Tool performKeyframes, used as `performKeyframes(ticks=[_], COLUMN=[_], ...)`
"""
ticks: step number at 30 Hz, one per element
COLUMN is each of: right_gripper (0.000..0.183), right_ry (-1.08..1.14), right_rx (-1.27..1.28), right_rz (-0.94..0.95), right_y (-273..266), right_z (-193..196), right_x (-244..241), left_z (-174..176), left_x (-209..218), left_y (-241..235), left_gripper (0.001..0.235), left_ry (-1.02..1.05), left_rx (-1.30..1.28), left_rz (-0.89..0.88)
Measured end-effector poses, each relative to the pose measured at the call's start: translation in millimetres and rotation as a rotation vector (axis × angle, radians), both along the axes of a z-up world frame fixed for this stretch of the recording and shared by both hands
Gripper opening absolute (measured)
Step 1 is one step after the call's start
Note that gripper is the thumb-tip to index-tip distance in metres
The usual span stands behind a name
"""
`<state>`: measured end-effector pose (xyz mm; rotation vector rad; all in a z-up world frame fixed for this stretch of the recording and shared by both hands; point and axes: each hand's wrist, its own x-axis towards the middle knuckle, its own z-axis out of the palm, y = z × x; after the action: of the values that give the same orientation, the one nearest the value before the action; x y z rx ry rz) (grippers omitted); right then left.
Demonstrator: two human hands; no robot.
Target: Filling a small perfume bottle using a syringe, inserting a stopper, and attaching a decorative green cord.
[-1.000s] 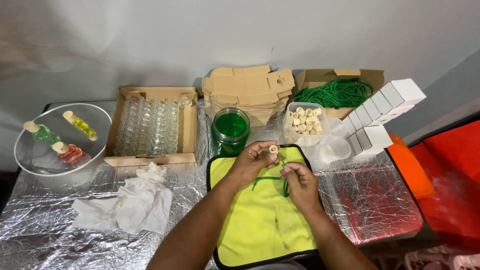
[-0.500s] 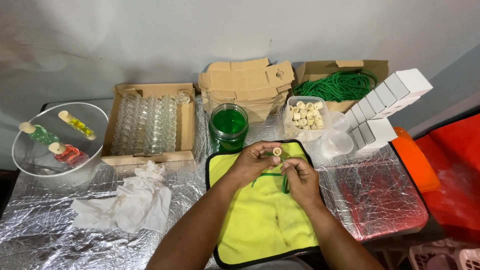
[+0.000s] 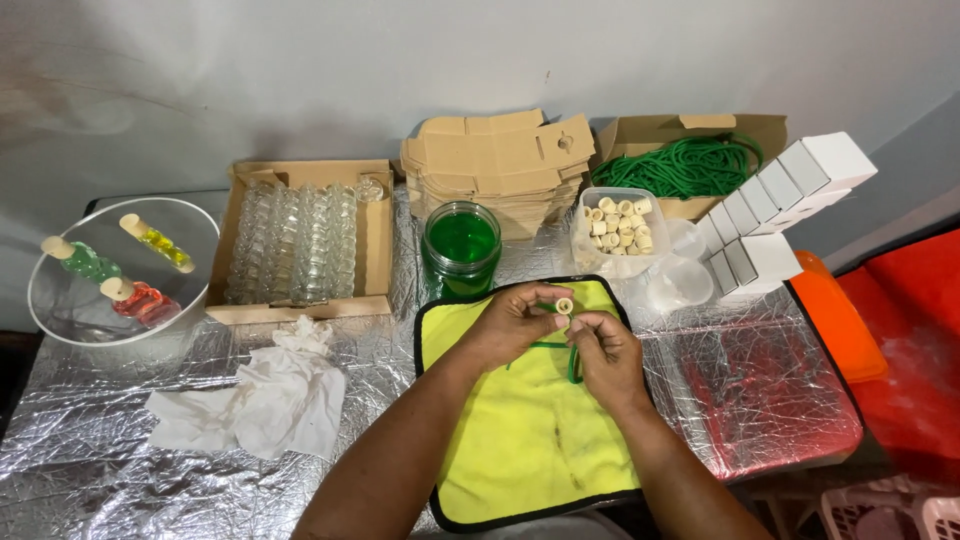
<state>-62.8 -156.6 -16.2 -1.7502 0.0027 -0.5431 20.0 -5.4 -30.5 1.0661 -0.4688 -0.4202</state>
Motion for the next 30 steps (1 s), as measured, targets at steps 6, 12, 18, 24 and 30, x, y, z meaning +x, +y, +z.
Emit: performKeyframes(ticks=[6,12,18,24,30], right_gripper=[0.009,0.01,0.01,0.011,0.012], right_ry=[0.023,0.031,0.075,0.084,0.133], right_rx=[0.024,0.024,0.027,0.046,0.061], right_rz=[0.021,0.022,0.018,0.021,0.023], right_y=[-1.1,-3.4,-5.2,-5.1,-2.4], right_z=[-2.6,-8.5,-8.5,-8.1,2.5], right_x=[-0.7,-0.6,-1.3,-0.8,-3.4], left_z=[-2.9,1.6,-12.1,-0.5,-8.6], left_x=[-2.9,-3.6,-1.3,-10.3,-3.8], left_y=[-2.5,-0.5,-3.9,-0.8,-3.7], left_gripper=[0.04,0.038,0.039,0.039,0.039], left_ry=[-0.029,-0.056,-0.078,-0.076,-0.089], left_rx=[0.022,0.027,0.003,0.002,-0.032], left_rz=[-0.016,-0.024,-0.036,-0.02,-0.036])
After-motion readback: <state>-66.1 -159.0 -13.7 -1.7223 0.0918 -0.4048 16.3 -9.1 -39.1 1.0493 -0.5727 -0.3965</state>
